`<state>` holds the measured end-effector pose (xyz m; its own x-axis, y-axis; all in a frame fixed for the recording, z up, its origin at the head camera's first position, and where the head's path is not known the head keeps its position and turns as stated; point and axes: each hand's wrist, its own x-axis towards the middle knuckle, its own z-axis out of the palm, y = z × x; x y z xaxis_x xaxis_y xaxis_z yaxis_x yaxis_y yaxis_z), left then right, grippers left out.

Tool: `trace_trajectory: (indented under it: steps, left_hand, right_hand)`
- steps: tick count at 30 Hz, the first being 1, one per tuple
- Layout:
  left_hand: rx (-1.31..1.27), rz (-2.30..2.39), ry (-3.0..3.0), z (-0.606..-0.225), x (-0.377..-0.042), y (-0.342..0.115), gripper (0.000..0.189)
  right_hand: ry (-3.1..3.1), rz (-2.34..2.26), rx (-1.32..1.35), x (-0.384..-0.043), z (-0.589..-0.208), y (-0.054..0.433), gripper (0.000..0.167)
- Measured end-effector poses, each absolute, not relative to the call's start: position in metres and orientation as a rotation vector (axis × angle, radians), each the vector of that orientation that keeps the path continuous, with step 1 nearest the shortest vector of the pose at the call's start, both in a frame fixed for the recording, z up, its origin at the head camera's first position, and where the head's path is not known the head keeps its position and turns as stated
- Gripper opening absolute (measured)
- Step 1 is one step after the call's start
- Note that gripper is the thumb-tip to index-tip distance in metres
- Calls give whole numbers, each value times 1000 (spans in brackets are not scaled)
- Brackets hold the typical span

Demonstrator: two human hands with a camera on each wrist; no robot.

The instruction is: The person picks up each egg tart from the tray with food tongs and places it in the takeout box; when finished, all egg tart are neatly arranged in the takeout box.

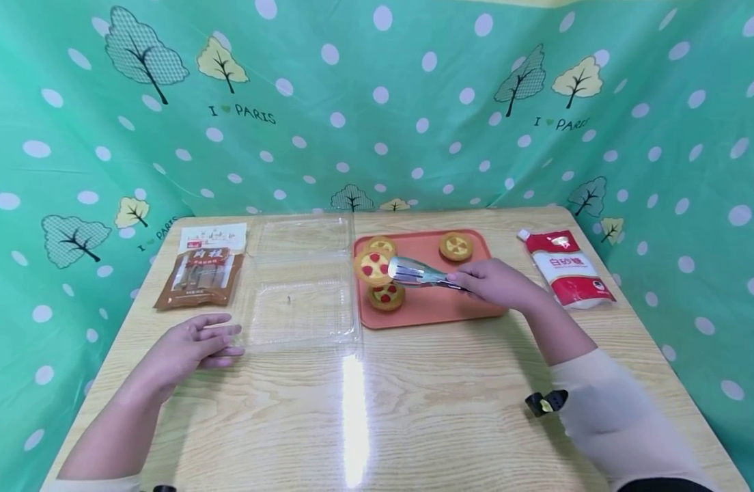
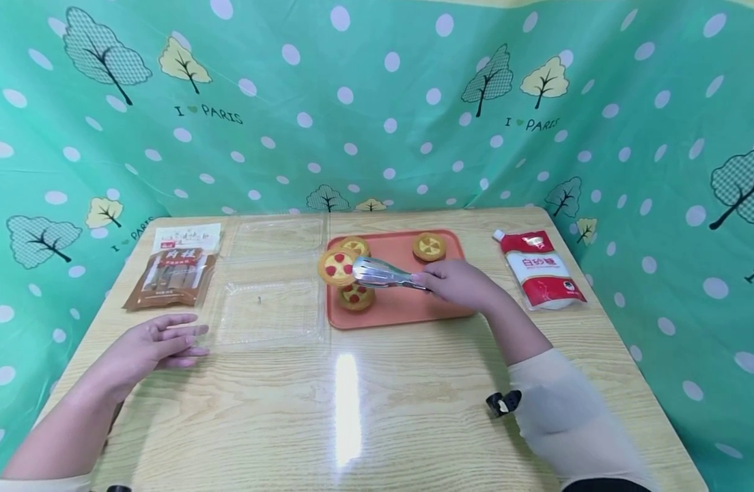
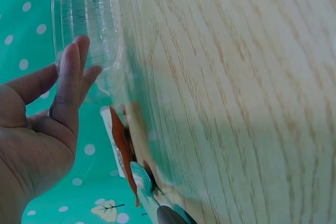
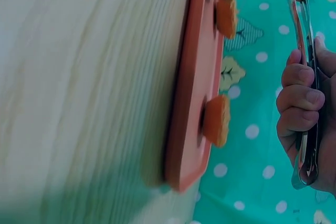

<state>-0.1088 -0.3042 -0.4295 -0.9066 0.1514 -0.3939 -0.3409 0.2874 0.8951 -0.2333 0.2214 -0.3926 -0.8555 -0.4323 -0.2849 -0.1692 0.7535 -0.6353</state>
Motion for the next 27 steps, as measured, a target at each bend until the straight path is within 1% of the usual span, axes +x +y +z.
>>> trace_trajectory:
  steps: [7, 27]
  left_hand:
    - [-160, 1663, 2157, -430, -110, -304, 65]
    - [-176, 1632, 2160, -430, -112, -304, 64]
  right_hand:
    - [2553, -802, -518, -236, -389, 193, 47]
    - [2519, -711, -608, -248, -395, 124, 56]
